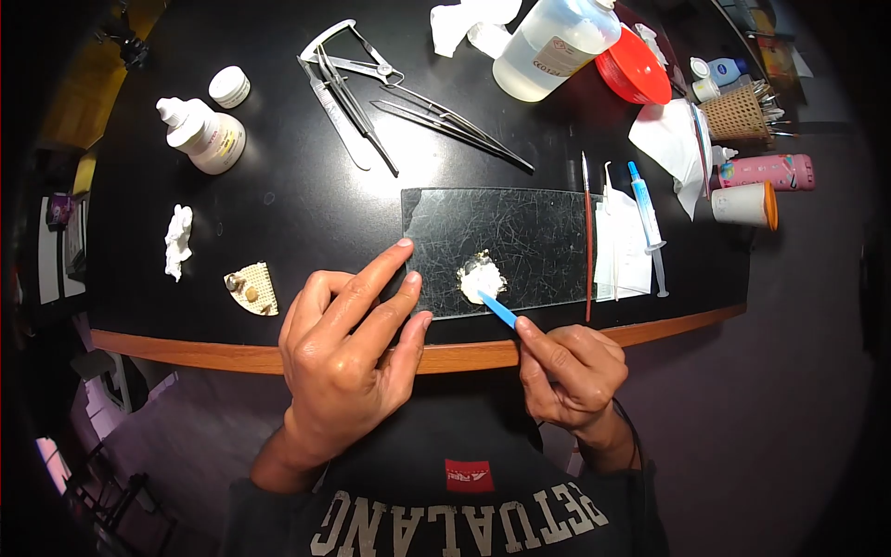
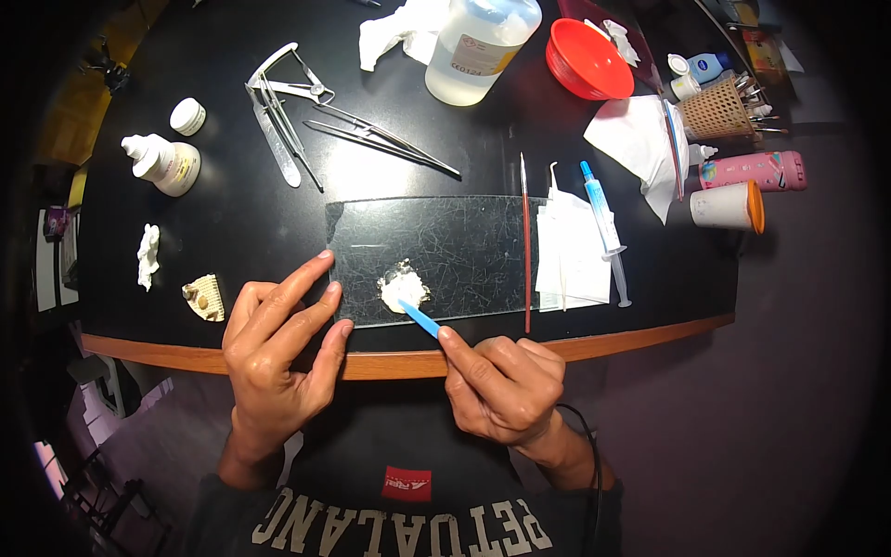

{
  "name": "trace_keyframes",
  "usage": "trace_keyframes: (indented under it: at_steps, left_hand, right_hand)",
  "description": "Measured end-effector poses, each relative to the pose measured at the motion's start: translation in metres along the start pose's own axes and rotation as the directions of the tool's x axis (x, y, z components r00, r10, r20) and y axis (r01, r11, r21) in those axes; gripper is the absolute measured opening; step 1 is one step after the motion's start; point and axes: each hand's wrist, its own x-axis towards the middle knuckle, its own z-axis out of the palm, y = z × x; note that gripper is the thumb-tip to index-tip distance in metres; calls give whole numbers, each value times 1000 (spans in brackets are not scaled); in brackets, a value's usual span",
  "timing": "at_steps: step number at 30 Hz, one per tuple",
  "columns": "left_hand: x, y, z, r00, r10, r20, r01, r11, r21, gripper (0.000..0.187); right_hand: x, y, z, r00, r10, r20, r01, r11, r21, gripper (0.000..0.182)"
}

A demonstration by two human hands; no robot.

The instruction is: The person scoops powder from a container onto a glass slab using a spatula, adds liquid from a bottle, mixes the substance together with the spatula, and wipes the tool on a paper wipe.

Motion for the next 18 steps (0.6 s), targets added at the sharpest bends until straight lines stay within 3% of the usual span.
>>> trace_keyframes:
  at_steps: [12, 18]
  left_hand:
    - [-1, -3, 5, 997, 38, -70, -36, 999, 29, 35]
    - [-2, 0, 1, 1000, 4, -19, -4, 1000, 3, 36]
  right_hand:
    - [0, 1, -4, 1000, 13, -5, -13, 999, -34, 41]
    - [0, -6, -2, 998, 64, 21, -63, 996, -58, 42]
